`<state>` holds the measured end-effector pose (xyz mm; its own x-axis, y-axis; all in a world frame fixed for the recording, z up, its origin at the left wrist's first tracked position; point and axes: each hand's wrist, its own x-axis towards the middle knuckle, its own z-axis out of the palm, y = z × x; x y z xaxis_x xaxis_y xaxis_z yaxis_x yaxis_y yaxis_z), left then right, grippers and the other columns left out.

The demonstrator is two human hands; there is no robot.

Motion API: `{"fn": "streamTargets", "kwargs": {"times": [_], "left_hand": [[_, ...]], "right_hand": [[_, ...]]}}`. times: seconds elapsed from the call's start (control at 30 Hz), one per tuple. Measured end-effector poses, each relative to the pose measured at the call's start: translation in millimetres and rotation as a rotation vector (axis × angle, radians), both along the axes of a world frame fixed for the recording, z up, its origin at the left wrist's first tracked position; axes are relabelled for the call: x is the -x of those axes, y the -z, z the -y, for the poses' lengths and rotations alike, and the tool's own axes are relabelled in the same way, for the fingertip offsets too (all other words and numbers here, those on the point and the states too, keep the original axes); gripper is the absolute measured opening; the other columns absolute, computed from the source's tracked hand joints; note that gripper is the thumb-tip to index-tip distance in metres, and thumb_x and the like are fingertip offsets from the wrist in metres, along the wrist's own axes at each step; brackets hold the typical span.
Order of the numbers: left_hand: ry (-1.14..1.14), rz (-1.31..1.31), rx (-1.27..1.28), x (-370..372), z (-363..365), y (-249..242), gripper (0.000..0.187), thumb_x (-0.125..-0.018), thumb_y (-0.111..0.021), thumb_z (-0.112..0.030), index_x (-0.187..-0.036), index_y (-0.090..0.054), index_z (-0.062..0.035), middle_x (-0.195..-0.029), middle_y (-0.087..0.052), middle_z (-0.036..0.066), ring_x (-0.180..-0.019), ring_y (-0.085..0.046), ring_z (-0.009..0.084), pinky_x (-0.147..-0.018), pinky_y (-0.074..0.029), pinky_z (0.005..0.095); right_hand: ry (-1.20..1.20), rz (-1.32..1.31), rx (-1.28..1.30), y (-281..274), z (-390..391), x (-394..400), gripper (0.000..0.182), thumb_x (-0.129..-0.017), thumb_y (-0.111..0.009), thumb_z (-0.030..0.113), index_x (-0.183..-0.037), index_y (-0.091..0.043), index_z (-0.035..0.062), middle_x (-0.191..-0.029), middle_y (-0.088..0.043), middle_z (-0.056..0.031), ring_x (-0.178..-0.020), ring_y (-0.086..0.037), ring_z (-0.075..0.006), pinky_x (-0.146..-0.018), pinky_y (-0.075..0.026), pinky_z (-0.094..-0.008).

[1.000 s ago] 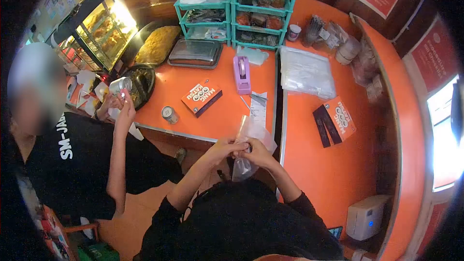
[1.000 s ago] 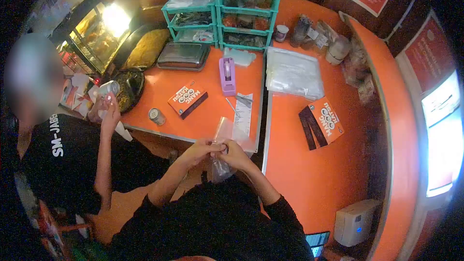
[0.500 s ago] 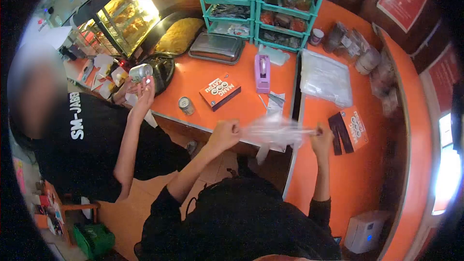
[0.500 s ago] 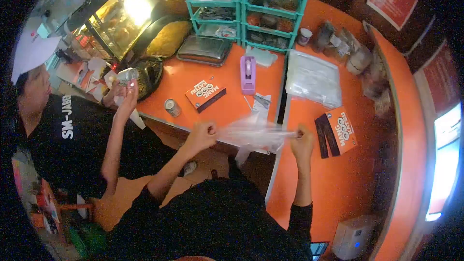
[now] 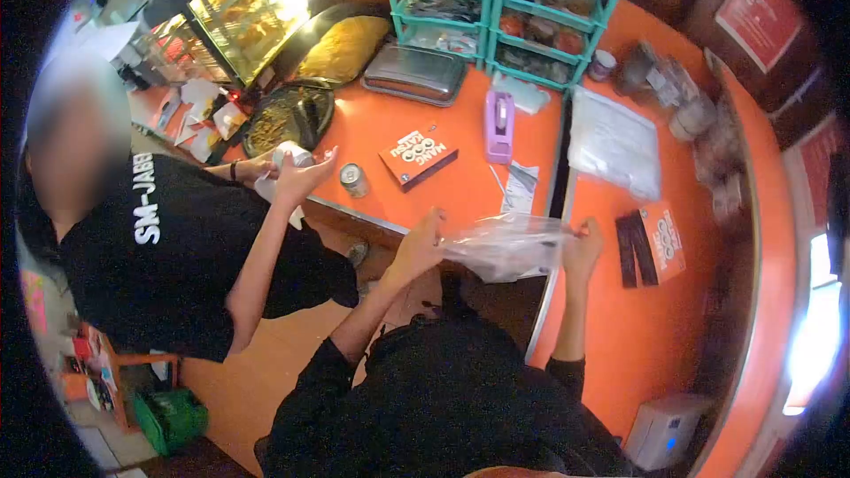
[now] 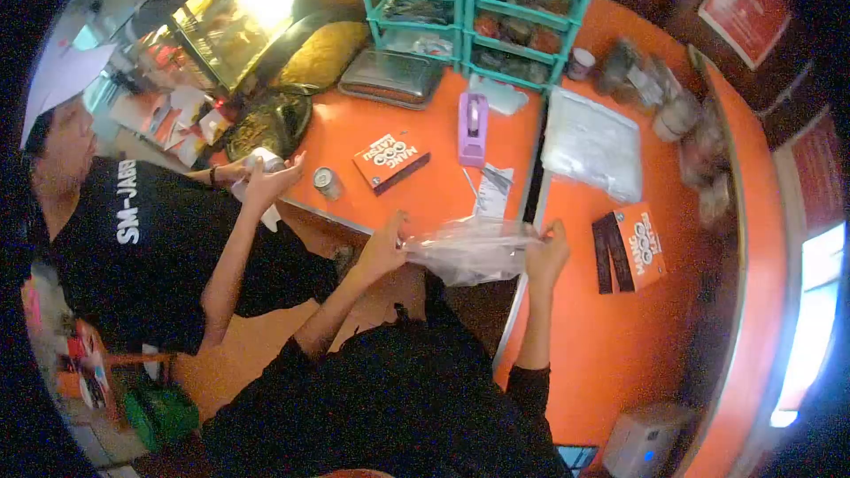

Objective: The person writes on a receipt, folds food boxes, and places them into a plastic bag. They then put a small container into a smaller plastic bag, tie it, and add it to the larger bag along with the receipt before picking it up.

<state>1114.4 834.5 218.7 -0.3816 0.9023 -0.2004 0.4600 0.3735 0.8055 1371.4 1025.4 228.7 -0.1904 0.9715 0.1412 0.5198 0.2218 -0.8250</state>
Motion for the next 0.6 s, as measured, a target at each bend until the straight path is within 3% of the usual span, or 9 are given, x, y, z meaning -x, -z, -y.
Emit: {"fn": "streamTargets", "kwargs": {"times": [0.07, 0.2, 0.27, 0.3, 0.37, 0.47, 0.53, 0.57, 0.6], "left_hand": [[0.083, -0.441, -0.375, -16.6, 1.8, -0.7, 0.068, -0.071, -0.067, -0.01, -0.134, -0.042, -0.0052, -0.112, -0.055, 0.019, -0.113, -0.052, 0.0363, -0.094, -0.045, 0.0441], [0.405, -0.565, -0.625, -39.3, -31.0, -33.6, 0.065, -0.069, -0.063, -0.004, -0.131, -0.045, -0.0055, -0.128, -0.048, 0.016, -0.121, -0.046, 0.033, -0.099, -0.041, 0.0451], [0.629, -0.228, -0.742, -52.7, -47.2, -33.2, 0.057, -0.07, -0.068, -0.008, -0.125, -0.053, -0.0023, -0.126, -0.053, 0.019, -0.118, -0.051, 0.0342, -0.101, -0.039, 0.0435], [0.637, -0.228, -0.745, -48.9, -47.4, -22.6, 0.057, -0.07, -0.068, -0.008, -0.125, -0.053, -0.0023, -0.126, -0.053, 0.019, -0.118, -0.051, 0.0342, -0.101, -0.039, 0.0435], [0.648, -0.004, -0.6, -32.6, -45.2, 6.7, 0.034, -0.069, -0.061, 0.002, -0.102, -0.061, -0.0017, -0.117, -0.058, 0.014, -0.109, -0.054, 0.0324, -0.096, -0.039, 0.0454], [0.526, -0.172, -0.593, -13.0, -23.8, 11.2, 0.02, -0.069, -0.06, 0.004, -0.088, -0.062, -0.0008, -0.101, -0.061, 0.011, -0.101, -0.055, 0.0336, -0.091, -0.041, 0.0434], [0.444, -0.233, -0.585, -6.5, -15.5, 16.9, 0.025, -0.069, -0.061, 0.003, -0.094, -0.06, -0.0013, -0.102, -0.059, 0.013, -0.1, -0.055, 0.0342, -0.091, -0.041, 0.0423], [0.346, -0.298, -0.578, -8.3, -12.3, 21.8, 0.03, -0.07, -0.062, 0.001, -0.1, -0.058, -0.0018, -0.102, -0.057, 0.014, -0.098, -0.054, 0.0349, -0.091, -0.041, 0.0411], [0.349, -0.3, -0.582, -12.2, -11.1, 29.2, 0.03, -0.07, -0.062, 0.001, -0.1, -0.058, -0.0018, -0.102, -0.057, 0.014, -0.098, -0.054, 0.0349, -0.091, -0.041, 0.0411]], "right_hand": [[0.008, -0.066, -0.001, -31.2, 20.0, 14.8, 0.023, -0.064, -0.068, -0.003, -0.076, -0.049, 0.0033, -0.065, -0.053, -0.0079, -0.063, -0.058, -0.0179, -0.059, -0.047, -0.0331], [-0.289, -0.164, -0.079, -38.2, 38.0, 27.0, 0.03, -0.076, -0.072, 0.005, -0.071, -0.043, 0.0034, -0.062, -0.037, -0.0011, -0.06, -0.04, -0.0093, -0.052, -0.036, -0.0277], [-0.36, -0.052, -0.122, -42.6, 41.8, 29.1, 0.028, -0.076, -0.071, 0.003, -0.072, -0.043, 0.004, -0.062, -0.036, -0.0003, -0.059, -0.038, -0.0094, -0.051, -0.035, -0.0272], [-0.353, -0.053, -0.124, -39.7, 37.0, 20.3, 0.028, -0.076, -0.071, 0.003, -0.072, -0.043, 0.004, -0.062, -0.036, -0.0003, -0.059, -0.038, -0.0094, -0.051, -0.035, -0.0272], [-0.106, 0.137, -0.166, -32.7, 12.4, -18.6, 0.027, -0.07, -0.074, 0.003, -0.078, -0.049, 0.0033, -0.061, -0.049, -0.0055, -0.058, -0.049, -0.0166, -0.053, -0.042, -0.0324], [0.028, 0.105, -0.261, -45.5, -11.6, -69.9, 0.024, -0.073, -0.072, 0.007, -0.076, -0.048, 0.0038, -0.06, -0.047, -0.0052, -0.057, -0.046, -0.0145, -0.051, -0.038, -0.0314], [0.167, -0.083, -0.429, -33.2, -17.1, -77.0, 0.026, -0.08, -0.07, 0.009, -0.071, -0.046, 0.0067, -0.065, -0.04, 0.0013, -0.061, -0.041, -0.0076, -0.052, -0.035, -0.0258], [0.168, -0.078, -0.426, -26.7, -18.0, -77.7, 0.026, -0.08, -0.07, 0.009, -0.071, -0.046, 0.0067, -0.065, -0.04, 0.0013, -0.061, -0.041, -0.0076, -0.052, -0.035, -0.0258], [0.205, -0.313, -0.341, -24.8, -18.3, -70.9, 0.023, -0.08, -0.07, 0.011, -0.078, -0.047, 0.0065, -0.069, -0.046, 0.0009, -0.061, -0.045, -0.0089, -0.053, -0.038, -0.0257]]}}
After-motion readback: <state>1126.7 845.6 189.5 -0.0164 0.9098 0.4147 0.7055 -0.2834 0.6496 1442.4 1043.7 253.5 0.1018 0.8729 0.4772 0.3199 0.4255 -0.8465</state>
